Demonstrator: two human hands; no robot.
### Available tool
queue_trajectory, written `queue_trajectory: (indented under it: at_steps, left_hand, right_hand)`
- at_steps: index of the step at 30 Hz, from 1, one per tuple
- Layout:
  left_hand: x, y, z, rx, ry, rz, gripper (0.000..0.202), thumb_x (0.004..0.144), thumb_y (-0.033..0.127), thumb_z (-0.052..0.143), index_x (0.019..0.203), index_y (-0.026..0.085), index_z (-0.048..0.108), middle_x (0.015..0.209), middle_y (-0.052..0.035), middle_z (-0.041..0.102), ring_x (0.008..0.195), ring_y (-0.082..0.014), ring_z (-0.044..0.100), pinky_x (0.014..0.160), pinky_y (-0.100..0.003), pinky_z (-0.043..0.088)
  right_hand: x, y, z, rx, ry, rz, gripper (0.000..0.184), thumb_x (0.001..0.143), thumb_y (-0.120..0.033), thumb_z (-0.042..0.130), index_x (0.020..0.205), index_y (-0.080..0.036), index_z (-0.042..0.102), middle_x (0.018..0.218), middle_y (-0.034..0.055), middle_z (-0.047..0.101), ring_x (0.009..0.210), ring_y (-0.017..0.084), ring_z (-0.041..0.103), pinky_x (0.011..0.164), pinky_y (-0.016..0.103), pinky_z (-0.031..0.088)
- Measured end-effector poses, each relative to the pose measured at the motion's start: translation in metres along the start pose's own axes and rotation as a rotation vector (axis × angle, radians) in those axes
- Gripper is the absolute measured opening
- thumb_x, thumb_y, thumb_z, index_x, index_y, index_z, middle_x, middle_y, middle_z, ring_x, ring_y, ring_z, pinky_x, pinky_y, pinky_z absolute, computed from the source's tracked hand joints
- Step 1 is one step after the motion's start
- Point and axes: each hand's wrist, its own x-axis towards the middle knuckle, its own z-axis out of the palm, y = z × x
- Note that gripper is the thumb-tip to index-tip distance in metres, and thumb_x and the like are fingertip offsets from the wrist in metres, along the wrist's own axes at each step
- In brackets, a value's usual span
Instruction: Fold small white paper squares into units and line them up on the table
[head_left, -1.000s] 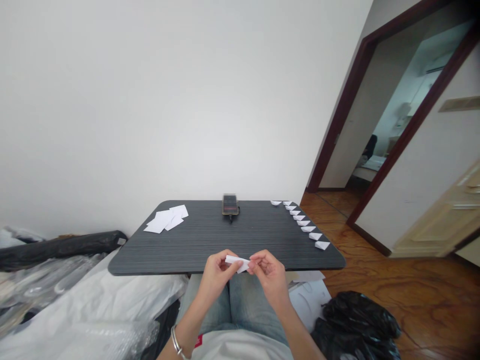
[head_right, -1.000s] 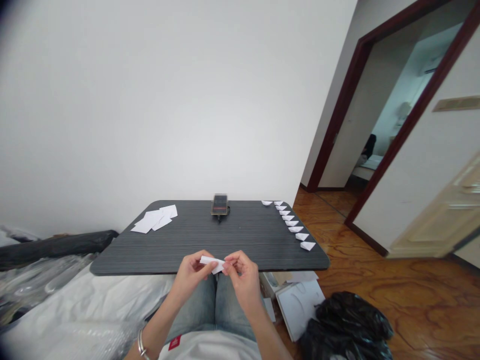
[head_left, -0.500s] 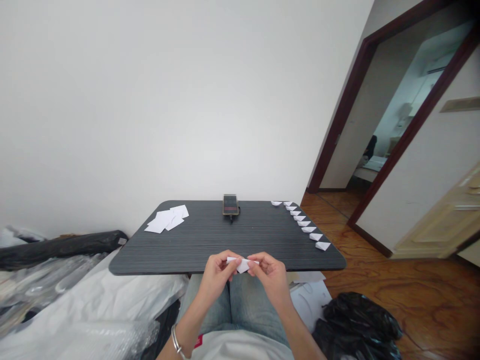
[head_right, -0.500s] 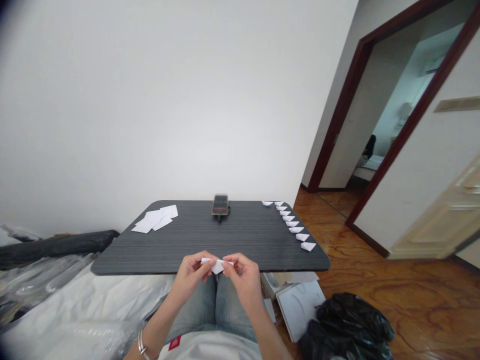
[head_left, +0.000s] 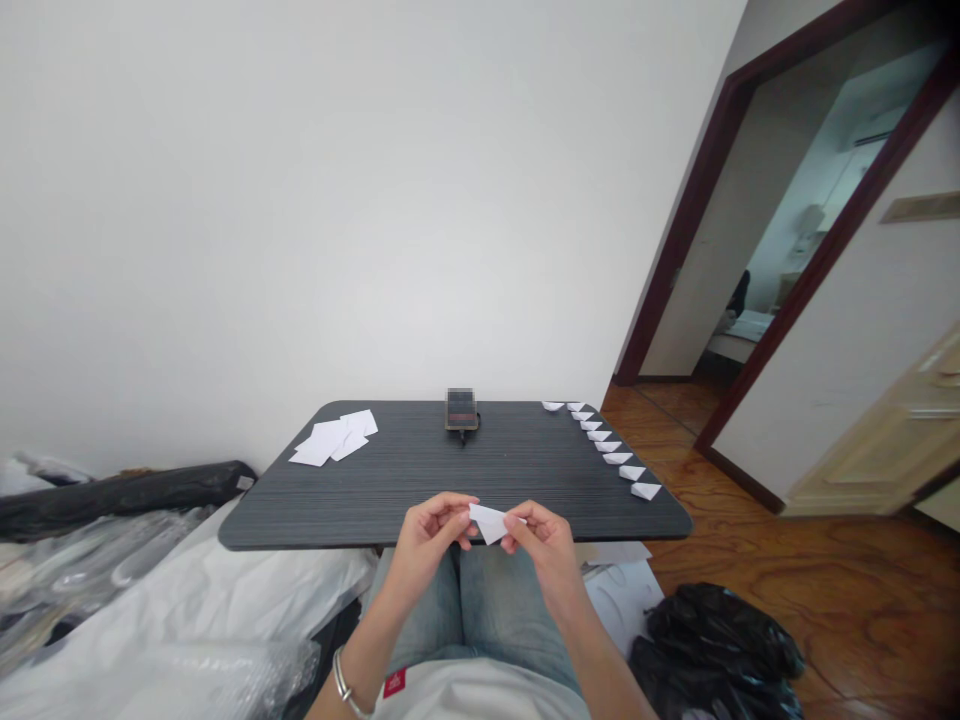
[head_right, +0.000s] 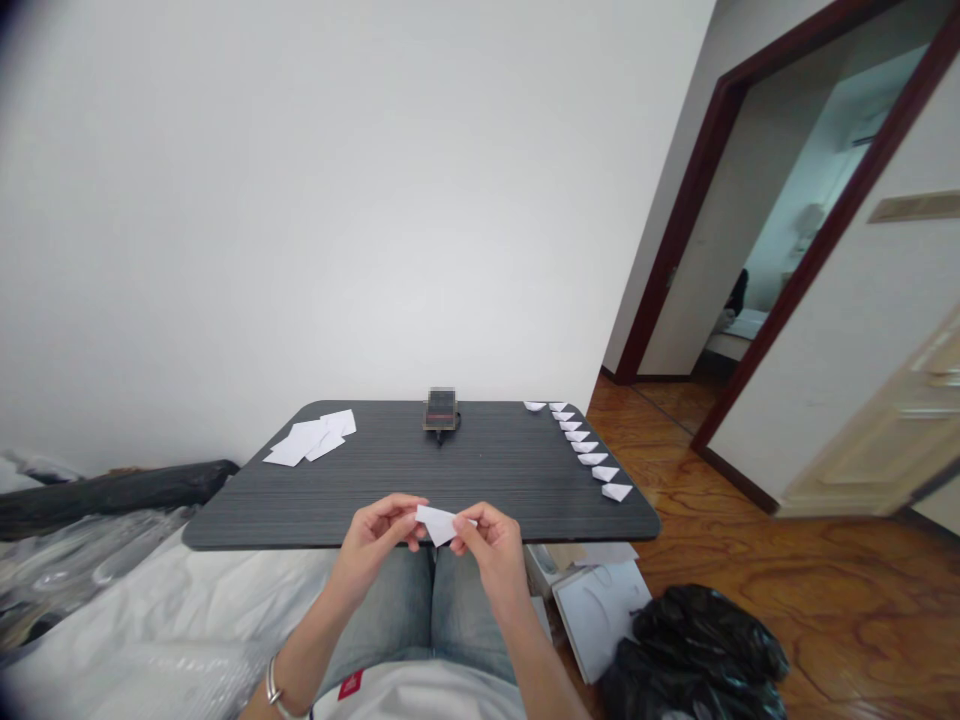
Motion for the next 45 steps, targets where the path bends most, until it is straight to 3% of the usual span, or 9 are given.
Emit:
queue_trajectory:
  at_steps: [8, 13, 19, 23, 27, 39, 45]
  left_hand:
    - [0.000, -0.002, 0.006, 0.069, 0.053, 0.031, 0.027, 0.066, 0.035, 0.070, 0.077, 0.011, 0.067, 0.054, -0.0009, 0.062, 0.049, -0.0109, 0.055, 0.048, -0.021, 0.046]
    - [0.000, -0.004, 0.007, 0.085, 0.022, 0.010, 0.029, 0.065, 0.038, 0.071, 0.076, 0.011, 0.068, 0.058, -0.0033, 0.065, 0.053, -0.0135, 0.059, 0.052, -0.024, 0.049]
    - [-0.001, -0.003, 0.006, 0.035, -0.015, -0.055, 0.037, 0.072, 0.045, 0.063, 0.078, 0.009, 0.069, 0.063, -0.0059, 0.067, 0.057, -0.0139, 0.060, 0.057, -0.024, 0.050]
    - [0.001, -0.007, 0.008, 0.092, -0.011, -0.040, 0.029, 0.064, 0.037, 0.072, 0.069, 0.010, 0.065, 0.057, -0.0024, 0.064, 0.050, -0.0105, 0.055, 0.049, -0.020, 0.045]
    - [0.001, -0.010, 0.011, 0.156, 0.029, 0.004, 0.027, 0.066, 0.036, 0.070, 0.062, 0.011, 0.062, 0.052, -0.0006, 0.061, 0.047, -0.0094, 0.051, 0.048, -0.020, 0.041]
    - [0.002, -0.008, 0.001, 0.190, 0.073, 0.027, 0.035, 0.073, 0.045, 0.061, 0.068, 0.011, 0.065, 0.051, -0.0007, 0.059, 0.049, -0.0118, 0.052, 0.050, -0.022, 0.043]
    - [0.005, -0.011, -0.001, 0.278, 0.054, 0.027, 0.027, 0.072, 0.038, 0.064, 0.066, 0.012, 0.064, 0.057, -0.0016, 0.061, 0.052, -0.0119, 0.052, 0.049, -0.020, 0.038]
  right_hand:
    - [-0.003, -0.002, 0.003, -0.026, -0.032, 0.013, 0.021, 0.071, -0.035, 0.068, 0.067, -0.015, 0.064, 0.051, -0.0012, 0.060, 0.046, 0.010, 0.052, 0.048, 0.021, 0.041]
    - [-0.004, -0.003, 0.005, -0.066, -0.039, 0.028, 0.024, 0.070, -0.037, 0.067, 0.063, -0.015, 0.062, 0.048, -0.0024, 0.057, 0.043, 0.010, 0.048, 0.046, 0.022, 0.037]
    - [-0.006, -0.007, 0.005, -0.180, -0.012, -0.053, 0.023, 0.074, -0.032, 0.063, 0.059, -0.016, 0.057, 0.046, -0.0050, 0.051, 0.043, 0.009, 0.044, 0.046, 0.021, 0.032]
    - [-0.008, -0.010, 0.008, -0.261, -0.036, -0.099, 0.023, 0.076, -0.030, 0.061, 0.058, -0.016, 0.057, 0.047, -0.0053, 0.048, 0.044, 0.009, 0.043, 0.046, 0.021, 0.031]
    - [-0.010, -0.011, 0.011, -0.277, -0.033, -0.106, 0.022, 0.075, -0.031, 0.061, 0.058, -0.016, 0.058, 0.047, -0.0054, 0.049, 0.044, 0.010, 0.044, 0.046, 0.021, 0.032]
    - [-0.001, 0.001, -0.001, -0.148, -0.007, -0.051, 0.023, 0.071, -0.038, 0.067, 0.064, -0.016, 0.063, 0.049, -0.0009, 0.059, 0.045, 0.011, 0.053, 0.046, 0.022, 0.043]
    - [-0.004, -0.001, 0.000, -0.186, -0.001, -0.064, 0.025, 0.074, -0.038, 0.065, 0.065, -0.016, 0.062, 0.053, 0.0000, 0.061, 0.048, 0.012, 0.055, 0.048, 0.022, 0.043]
